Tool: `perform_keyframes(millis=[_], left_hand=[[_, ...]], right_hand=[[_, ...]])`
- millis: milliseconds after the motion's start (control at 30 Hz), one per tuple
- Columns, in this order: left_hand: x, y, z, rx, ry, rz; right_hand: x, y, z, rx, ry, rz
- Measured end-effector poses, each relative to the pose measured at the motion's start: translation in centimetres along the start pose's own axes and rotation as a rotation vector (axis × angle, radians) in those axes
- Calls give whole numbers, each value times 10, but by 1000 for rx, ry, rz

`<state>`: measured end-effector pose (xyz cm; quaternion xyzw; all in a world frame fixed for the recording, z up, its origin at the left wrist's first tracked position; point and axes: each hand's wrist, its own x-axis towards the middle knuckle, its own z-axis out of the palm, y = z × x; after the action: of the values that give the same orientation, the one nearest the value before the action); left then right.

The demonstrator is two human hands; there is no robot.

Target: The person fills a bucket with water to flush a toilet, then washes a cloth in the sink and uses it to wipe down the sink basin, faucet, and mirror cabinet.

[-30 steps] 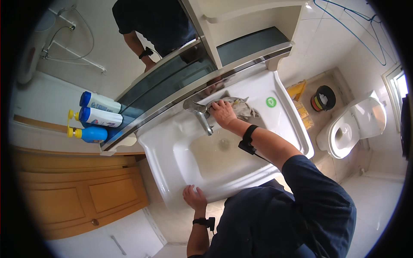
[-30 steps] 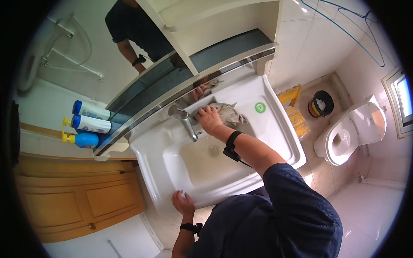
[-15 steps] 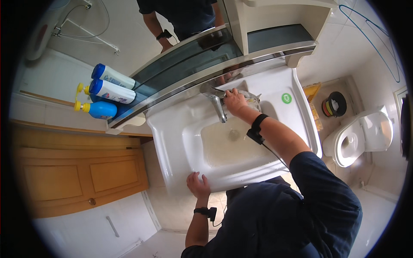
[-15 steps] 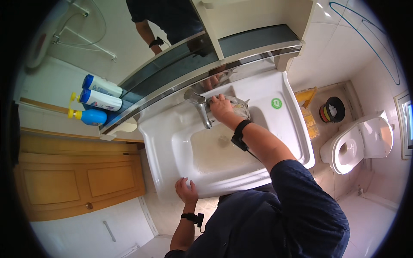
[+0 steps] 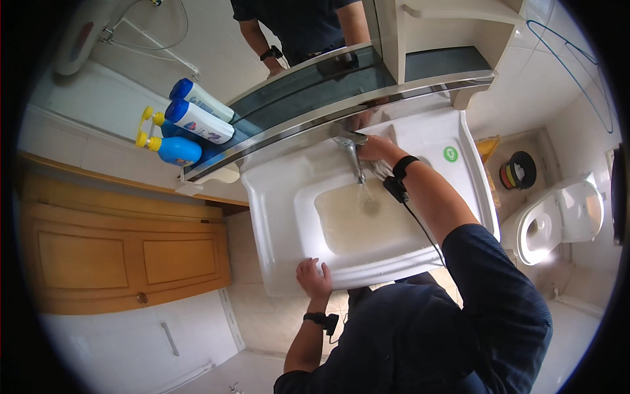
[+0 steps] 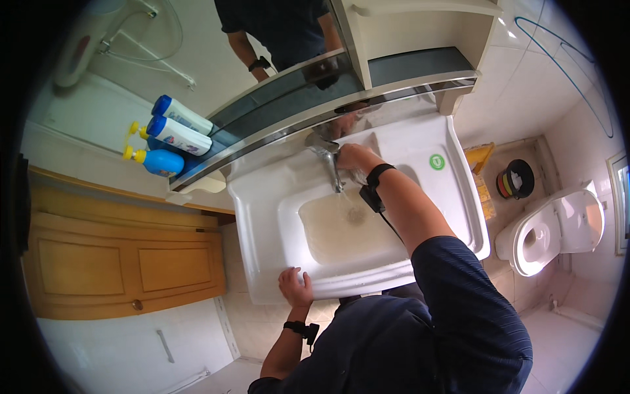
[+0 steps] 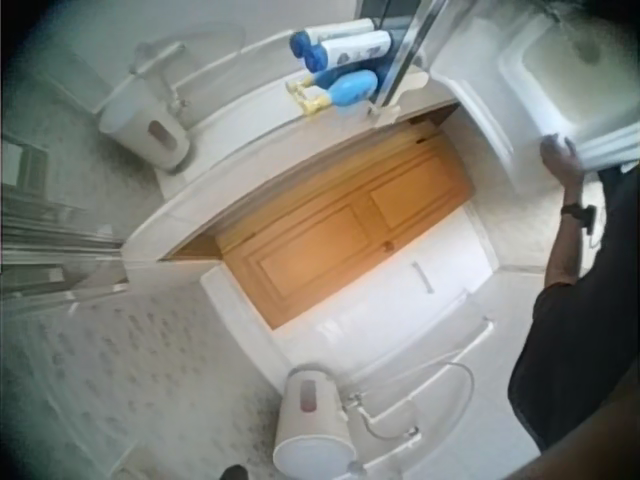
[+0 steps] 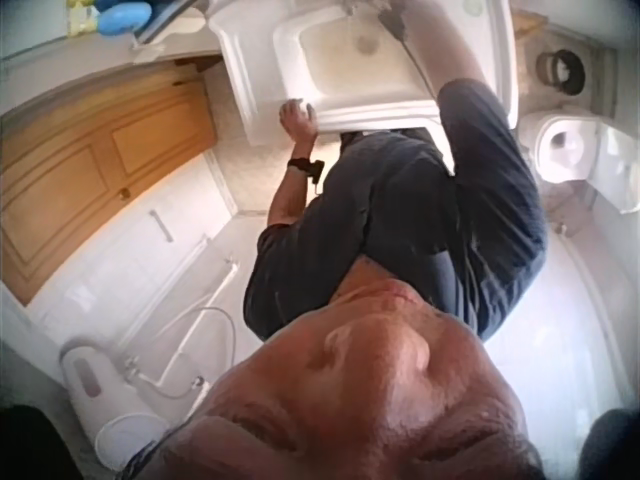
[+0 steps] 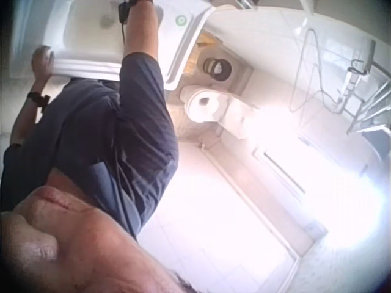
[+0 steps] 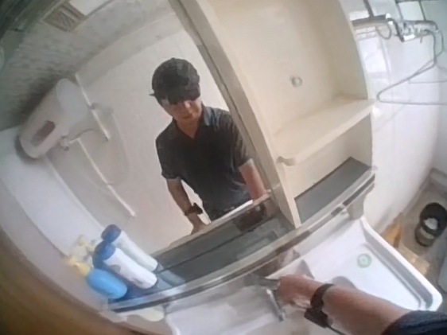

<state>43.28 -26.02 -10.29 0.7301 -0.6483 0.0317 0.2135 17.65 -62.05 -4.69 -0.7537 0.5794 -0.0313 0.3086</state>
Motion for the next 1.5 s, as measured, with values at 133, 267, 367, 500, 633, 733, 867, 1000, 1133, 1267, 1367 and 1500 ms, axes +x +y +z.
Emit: perform_keyframes(millis=[133, 267, 367, 500, 633, 733, 867, 1000, 1133, 1267, 1367, 1500], left_hand=[[-3, -4, 2, -28, 6, -12], [-3, -6, -5, -40, 12, -6], [1, -6, -5, -81, -2, 21], [5, -3, -4, -99, -49, 72], [3, -4, -7, -73, -82, 78], [2, -3, -7, -51, -137, 63], [1, -2, -7, -54, -148, 40], [0, -3, -7, -63, -151, 23], [0, -2, -8, -81, -137, 32], [6, -2, -14, -133, -164, 46], [5, -18, -18, -221, -188, 50], [16, -45, -35, -240, -170, 131]], right_hand=[[-38, -3, -7, -136, -44, -2], [-61, 12, 0, -232, 48, -26], [-50, 25, -8, -189, 157, 196], [-41, 18, 29, -383, 314, 184], [-58, -25, 64, -338, 314, 79], [-74, -19, 62, -288, 271, -19], [-84, -5, 55, 15, 280, 126], [-68, 11, 37, 260, 482, 283], [-61, -15, 46, -119, 436, 235], [-48, -31, 118, -126, 425, 154], [-61, -80, 124, 51, 321, 154], [-50, -91, 130, 375, 417, 199]])
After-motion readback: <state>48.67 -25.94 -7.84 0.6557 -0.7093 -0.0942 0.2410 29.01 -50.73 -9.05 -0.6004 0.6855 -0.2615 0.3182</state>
